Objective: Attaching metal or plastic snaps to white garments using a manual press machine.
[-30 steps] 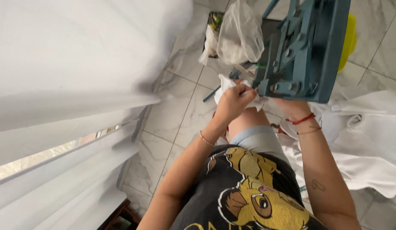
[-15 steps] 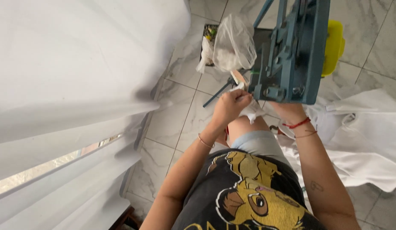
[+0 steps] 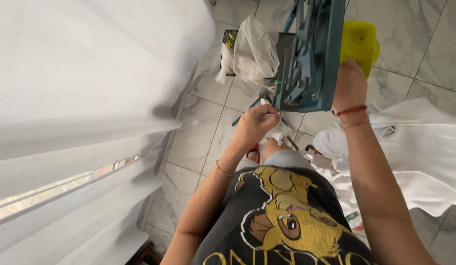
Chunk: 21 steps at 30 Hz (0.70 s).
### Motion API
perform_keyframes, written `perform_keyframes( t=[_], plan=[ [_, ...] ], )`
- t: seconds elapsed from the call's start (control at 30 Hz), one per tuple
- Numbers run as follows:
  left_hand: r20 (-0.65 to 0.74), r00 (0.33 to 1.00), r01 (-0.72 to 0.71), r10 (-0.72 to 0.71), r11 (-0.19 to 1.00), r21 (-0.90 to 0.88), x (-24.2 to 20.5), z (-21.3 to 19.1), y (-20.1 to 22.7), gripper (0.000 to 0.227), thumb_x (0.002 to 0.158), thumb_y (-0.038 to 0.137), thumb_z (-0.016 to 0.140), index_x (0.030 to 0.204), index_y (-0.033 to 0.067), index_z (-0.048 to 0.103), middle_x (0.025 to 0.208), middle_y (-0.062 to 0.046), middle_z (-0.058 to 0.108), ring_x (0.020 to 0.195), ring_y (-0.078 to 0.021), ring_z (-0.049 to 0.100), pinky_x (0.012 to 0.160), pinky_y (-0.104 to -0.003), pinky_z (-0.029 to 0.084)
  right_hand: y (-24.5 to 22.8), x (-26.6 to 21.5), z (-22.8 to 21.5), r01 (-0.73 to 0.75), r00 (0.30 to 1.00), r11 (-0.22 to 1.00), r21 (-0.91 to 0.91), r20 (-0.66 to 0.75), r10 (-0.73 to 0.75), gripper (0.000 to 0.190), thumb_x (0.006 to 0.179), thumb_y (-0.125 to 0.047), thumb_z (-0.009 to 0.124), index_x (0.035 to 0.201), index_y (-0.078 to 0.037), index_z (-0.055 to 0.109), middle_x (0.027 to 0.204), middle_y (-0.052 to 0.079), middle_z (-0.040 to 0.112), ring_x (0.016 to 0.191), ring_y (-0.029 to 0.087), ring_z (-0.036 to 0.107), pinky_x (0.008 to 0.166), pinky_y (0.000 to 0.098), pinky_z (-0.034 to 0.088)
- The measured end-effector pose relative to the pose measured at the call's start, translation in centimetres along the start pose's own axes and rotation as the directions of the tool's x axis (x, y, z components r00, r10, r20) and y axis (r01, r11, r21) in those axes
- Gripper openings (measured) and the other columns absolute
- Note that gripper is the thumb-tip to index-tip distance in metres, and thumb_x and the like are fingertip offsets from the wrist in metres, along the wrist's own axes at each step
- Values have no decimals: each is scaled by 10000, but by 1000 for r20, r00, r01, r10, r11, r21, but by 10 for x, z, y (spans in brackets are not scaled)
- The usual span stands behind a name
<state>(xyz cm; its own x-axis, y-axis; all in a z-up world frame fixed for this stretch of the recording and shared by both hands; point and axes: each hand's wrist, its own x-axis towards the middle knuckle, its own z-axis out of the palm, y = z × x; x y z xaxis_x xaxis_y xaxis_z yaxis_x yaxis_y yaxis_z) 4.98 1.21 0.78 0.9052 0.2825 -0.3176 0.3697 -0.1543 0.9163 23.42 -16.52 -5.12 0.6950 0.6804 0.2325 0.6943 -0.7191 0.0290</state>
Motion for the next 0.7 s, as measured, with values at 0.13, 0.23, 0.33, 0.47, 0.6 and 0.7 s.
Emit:
perform_keyframes(
  t=[0.13,0.23,0.33,0.47,0.6,0.7],
  plan=[
    [-33,999,29,-27,998,55,-7,7,9,243,698,365,590,849,180,635,760,-124,617,770,-338,588,715,-408,462,1,32,-4,84,995,987,-140,69,-74,310,806,-117,528,532,-201,411,458,-59,382,633,122,470,648,250,463],
    [-22,999,34,-34,999,-17,-19,11,18,187,709,302,596,791,144,651,680,-102,617,669,-278,588,647,-350,462,6,32,9,85,988,988,-133,137,-67,314,793,-88,518,505,-167,420,511,-32,464,615,127,485,574,242,446],
    [-29,998,-64,64,998,11,-33,17,33,92,750,141,539,689,94,591,658,24,597,491,-35,417,451,-189,331,12,13,31,-114,993,993,44,45,112,323,923,-322,557,729,-72,622,696,76,520,608,285,574,434,390,493],
    [-83,996,35,-35,999,1,-31,14,32,117,741,229,552,735,129,611,661,-29,595,574,-133,493,538,-257,383,7,26,2,-73,997,981,182,46,66,255,875,-159,526,626,-106,512,689,36,404,581,208,478,438,293,425],
    [-152,978,136,-140,990,-38,-48,17,24,169,721,296,585,800,164,653,674,-90,609,652,-232,576,623,-325,457,0,16,-4,-92,996,967,240,31,87,259,929,-139,487,672,-158,460,708,30,447,636,170,516,549,236,458],
    [-157,975,145,-155,987,-76,-52,15,29,182,724,291,583,810,146,653,687,-117,605,663,-243,579,621,-343,460,-3,12,-2,-111,994,955,276,48,101,274,921,-133,454,650,-164,431,621,27,411,546,173,486,502,254,427]
  ],
)
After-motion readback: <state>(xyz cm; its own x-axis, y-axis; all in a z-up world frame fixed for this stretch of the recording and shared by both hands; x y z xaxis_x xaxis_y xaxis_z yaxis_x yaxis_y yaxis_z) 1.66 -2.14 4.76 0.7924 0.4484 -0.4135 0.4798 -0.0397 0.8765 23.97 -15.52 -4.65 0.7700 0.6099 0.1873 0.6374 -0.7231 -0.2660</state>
